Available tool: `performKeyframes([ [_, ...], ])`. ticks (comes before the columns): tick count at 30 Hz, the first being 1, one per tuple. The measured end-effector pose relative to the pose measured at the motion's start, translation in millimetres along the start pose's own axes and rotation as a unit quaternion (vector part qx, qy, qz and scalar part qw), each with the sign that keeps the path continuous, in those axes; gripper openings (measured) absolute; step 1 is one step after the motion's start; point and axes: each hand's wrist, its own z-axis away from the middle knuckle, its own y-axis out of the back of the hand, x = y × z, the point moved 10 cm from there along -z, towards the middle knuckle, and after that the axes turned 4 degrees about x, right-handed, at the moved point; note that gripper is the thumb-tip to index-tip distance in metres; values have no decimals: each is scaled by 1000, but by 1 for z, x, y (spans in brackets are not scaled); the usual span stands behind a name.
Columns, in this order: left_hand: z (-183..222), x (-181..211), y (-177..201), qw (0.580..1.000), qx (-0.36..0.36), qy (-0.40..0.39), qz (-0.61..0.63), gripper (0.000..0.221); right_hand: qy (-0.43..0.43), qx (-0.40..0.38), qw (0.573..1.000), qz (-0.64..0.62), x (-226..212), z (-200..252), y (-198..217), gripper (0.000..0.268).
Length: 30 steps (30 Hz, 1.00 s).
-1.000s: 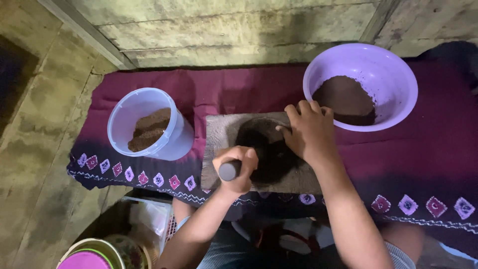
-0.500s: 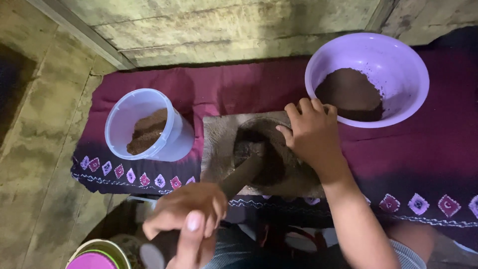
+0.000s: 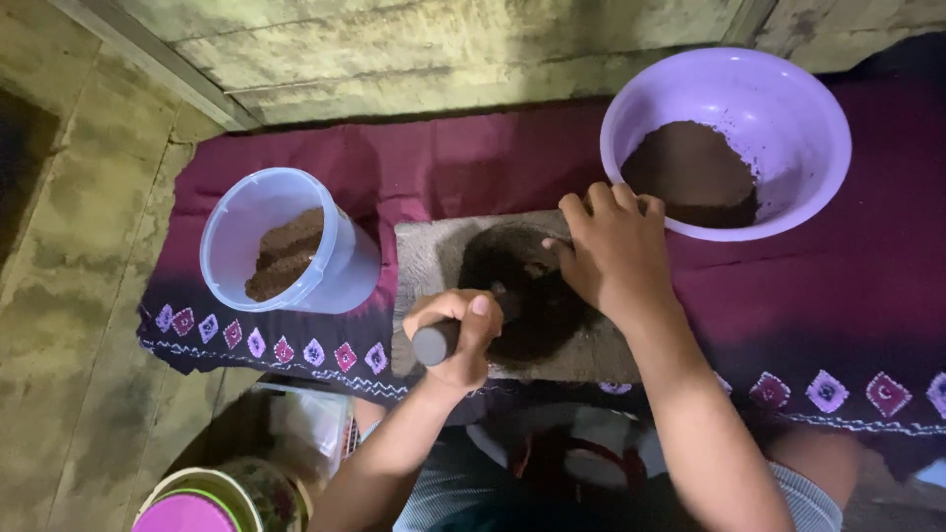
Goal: Grinding dark powder on a stone slab using a wooden pestle and a spoon to manage the material.
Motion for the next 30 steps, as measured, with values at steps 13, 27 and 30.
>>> performKeyframes([
  [13, -21, 119, -40, 982, -119, 59, -132, 44, 33, 119, 990, 61, -8, 6, 25, 47],
  [27, 9, 14, -36, 994, -59, -92, -2, 49, -40, -49, 997, -48, 2, -1, 2, 42],
  [30, 7, 16, -27, 993, -51, -99, 28, 47, -27, -52, 996, -61, 4, 4, -7, 38],
])
